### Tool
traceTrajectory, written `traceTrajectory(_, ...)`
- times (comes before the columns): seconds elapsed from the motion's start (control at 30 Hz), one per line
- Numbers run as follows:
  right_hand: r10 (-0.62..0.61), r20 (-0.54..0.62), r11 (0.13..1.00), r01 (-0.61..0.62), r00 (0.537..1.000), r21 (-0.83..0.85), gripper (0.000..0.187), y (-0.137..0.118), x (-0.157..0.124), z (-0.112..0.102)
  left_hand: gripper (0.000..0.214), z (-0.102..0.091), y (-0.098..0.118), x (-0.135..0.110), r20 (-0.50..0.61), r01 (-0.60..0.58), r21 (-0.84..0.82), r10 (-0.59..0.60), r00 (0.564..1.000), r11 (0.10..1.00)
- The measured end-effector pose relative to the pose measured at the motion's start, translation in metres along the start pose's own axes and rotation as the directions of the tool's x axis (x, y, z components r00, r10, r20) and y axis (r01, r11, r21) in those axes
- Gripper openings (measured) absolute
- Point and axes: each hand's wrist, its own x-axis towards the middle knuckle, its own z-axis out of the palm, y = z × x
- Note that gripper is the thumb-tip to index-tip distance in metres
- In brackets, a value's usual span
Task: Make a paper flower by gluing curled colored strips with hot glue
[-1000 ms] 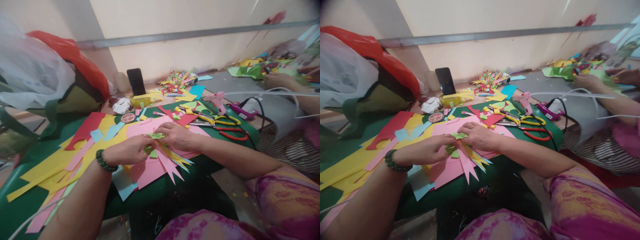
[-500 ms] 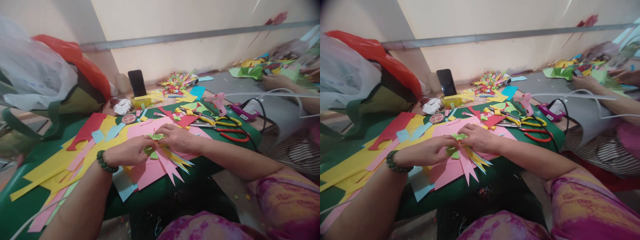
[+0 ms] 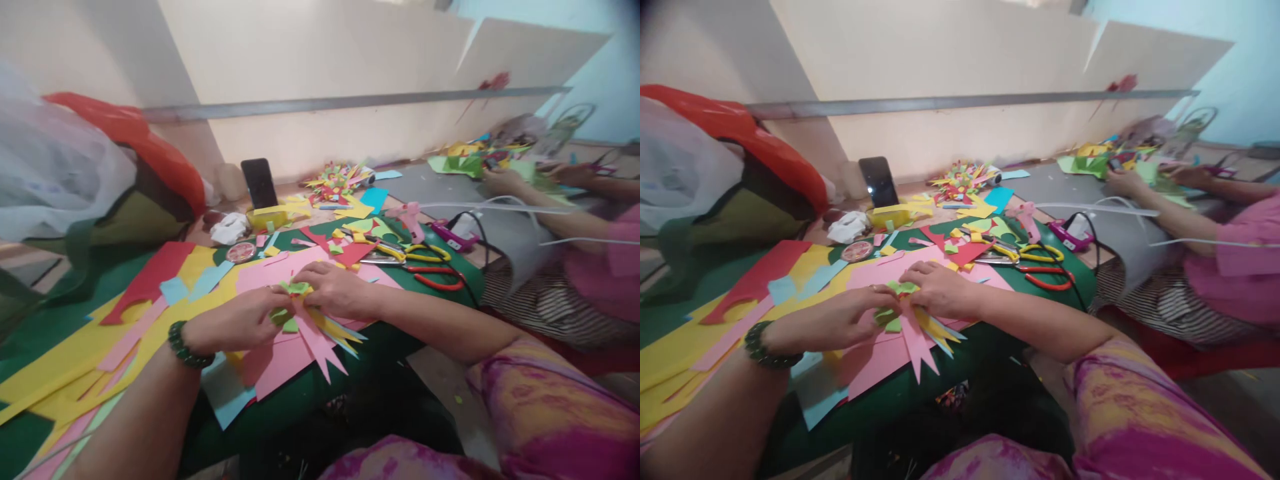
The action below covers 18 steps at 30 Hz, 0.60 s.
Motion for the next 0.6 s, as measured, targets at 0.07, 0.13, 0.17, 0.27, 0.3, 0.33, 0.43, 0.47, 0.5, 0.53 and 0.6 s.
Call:
traceTrajectory(0.07,-0.006,-0.035,1.0,0.006,0.999,-0.02,0.023,-0.002,-0.003,-0.008,0.03,0.0,0.0,0.0,-0.001,0.002,0.003,-0.002,1.0,1.0)
traceTrajectory(0.13,0.03,-0.125,0.998,-0.036,0.992,-0.045,0.03,-0.003,-0.011,-0.018,0.028,0.0,0.0,-0.001,0.011,0.007,-0.006,-0.007,1.0,1.0)
traceTrajectory(0.17,0.066,-0.18,0.996,-0.076,0.981,-0.049,0.033,-0.003,-0.017,-0.024,0.026,0.0,0.0,-0.001,0.017,0.012,-0.009,-0.011,1.0,1.0)
traceTrajectory(0.27,0.254,-0.301,0.964,-0.268,0.919,-0.005,0.035,0.001,-0.043,-0.043,0.022,0.0,0.0,0.0,0.019,0.041,0.004,-0.041,0.999,0.999)
traceTrajectory(0.3,0.339,-0.306,0.936,-0.351,0.89,0.016,0.035,0.005,-0.052,-0.05,0.02,0.0,0.0,0.0,0.018,0.05,0.009,-0.05,0.999,0.999)
traceTrajectory(0.33,0.436,-0.292,0.894,-0.448,0.851,0.03,0.033,0.008,-0.061,-0.055,0.017,0.0,-0.001,0.0,0.02,0.058,0.011,-0.058,0.998,0.998)
traceTrajectory(0.43,0.709,-0.162,0.697,-0.717,0.687,0.011,0.028,0.019,-0.082,-0.07,0.013,-0.001,-0.002,0.001,0.023,0.08,0.011,-0.08,0.997,0.997)
traceTrajectory(0.47,0.769,-0.104,0.633,-0.774,0.63,-0.007,0.028,0.021,-0.085,-0.074,0.012,-0.001,-0.003,0.002,0.016,0.086,0.016,-0.086,0.996,0.996)
traceTrajectory(0.5,0.808,-0.043,0.587,-0.809,0.588,-0.024,0.027,0.022,-0.085,-0.076,0.012,0.0,-0.005,0.002,0.007,0.091,0.02,-0.091,0.996,0.996)
traceTrajectory(0.53,0.827,0.012,0.562,-0.826,0.562,-0.036,0.027,0.021,-0.084,-0.077,0.012,0.0,-0.006,0.002,-0.003,0.093,0.023,-0.093,0.996,0.995)
traceTrajectory(0.6,0.826,0.096,0.561,-0.826,0.555,-0.058,0.026,0.015,-0.075,-0.076,0.012,0.0,-0.009,0.003,-0.02,0.086,0.022,-0.086,0.996,0.996)
